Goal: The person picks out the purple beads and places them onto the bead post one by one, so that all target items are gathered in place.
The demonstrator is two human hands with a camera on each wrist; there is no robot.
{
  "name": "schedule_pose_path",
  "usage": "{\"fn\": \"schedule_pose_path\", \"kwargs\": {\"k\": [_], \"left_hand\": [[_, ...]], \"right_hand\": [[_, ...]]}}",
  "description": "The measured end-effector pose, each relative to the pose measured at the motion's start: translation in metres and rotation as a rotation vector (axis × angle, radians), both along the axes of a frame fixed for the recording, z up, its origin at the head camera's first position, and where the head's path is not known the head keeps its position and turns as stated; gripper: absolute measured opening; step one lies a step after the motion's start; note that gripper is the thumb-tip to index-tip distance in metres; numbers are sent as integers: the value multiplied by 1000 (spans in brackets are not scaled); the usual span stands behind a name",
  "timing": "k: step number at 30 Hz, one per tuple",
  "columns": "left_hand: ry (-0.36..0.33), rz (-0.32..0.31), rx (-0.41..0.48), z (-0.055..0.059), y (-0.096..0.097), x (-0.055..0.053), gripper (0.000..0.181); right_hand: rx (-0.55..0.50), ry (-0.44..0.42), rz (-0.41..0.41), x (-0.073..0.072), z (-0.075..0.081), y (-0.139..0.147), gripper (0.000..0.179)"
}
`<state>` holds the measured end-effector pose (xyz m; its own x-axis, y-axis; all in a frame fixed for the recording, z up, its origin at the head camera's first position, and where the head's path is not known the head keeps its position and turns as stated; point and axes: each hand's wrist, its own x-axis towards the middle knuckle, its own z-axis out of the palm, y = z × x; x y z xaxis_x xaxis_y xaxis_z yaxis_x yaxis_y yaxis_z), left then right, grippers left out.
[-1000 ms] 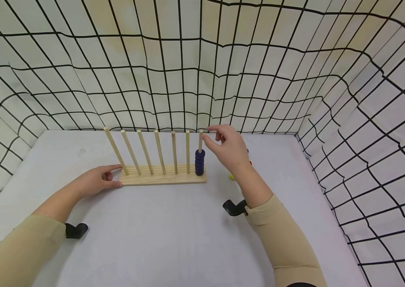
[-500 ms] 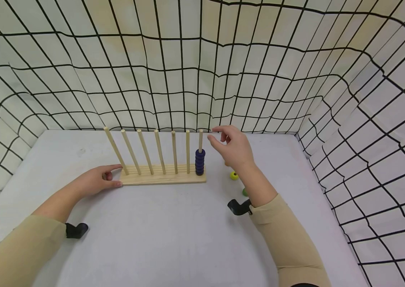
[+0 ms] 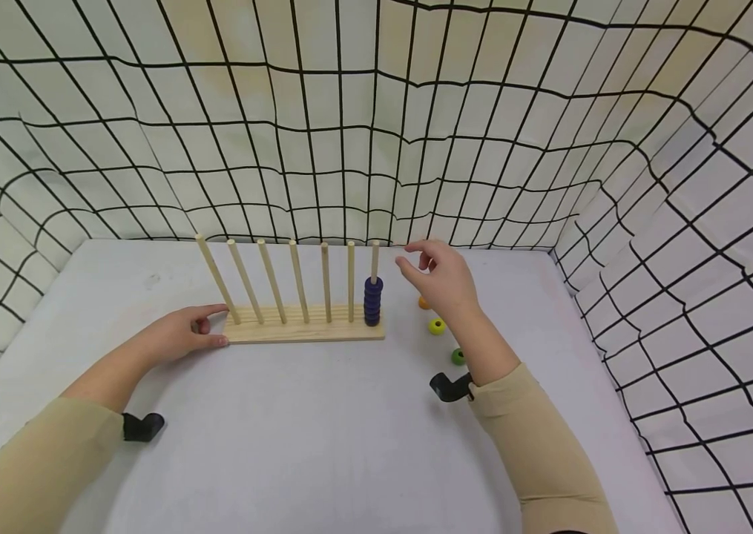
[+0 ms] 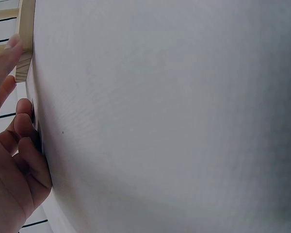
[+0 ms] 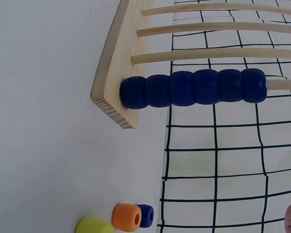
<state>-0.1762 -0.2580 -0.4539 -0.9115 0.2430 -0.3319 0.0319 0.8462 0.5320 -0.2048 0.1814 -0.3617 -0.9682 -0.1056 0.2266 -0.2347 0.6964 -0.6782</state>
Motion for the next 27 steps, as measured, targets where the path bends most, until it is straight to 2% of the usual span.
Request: {"fn": "schedule_pose_path", "kwargs": {"k": [27], "left_hand": [[9, 3, -4, -1, -1, 0, 75]], "right_hand": [[66, -132, -29, -11, -21, 15, 38]]}}
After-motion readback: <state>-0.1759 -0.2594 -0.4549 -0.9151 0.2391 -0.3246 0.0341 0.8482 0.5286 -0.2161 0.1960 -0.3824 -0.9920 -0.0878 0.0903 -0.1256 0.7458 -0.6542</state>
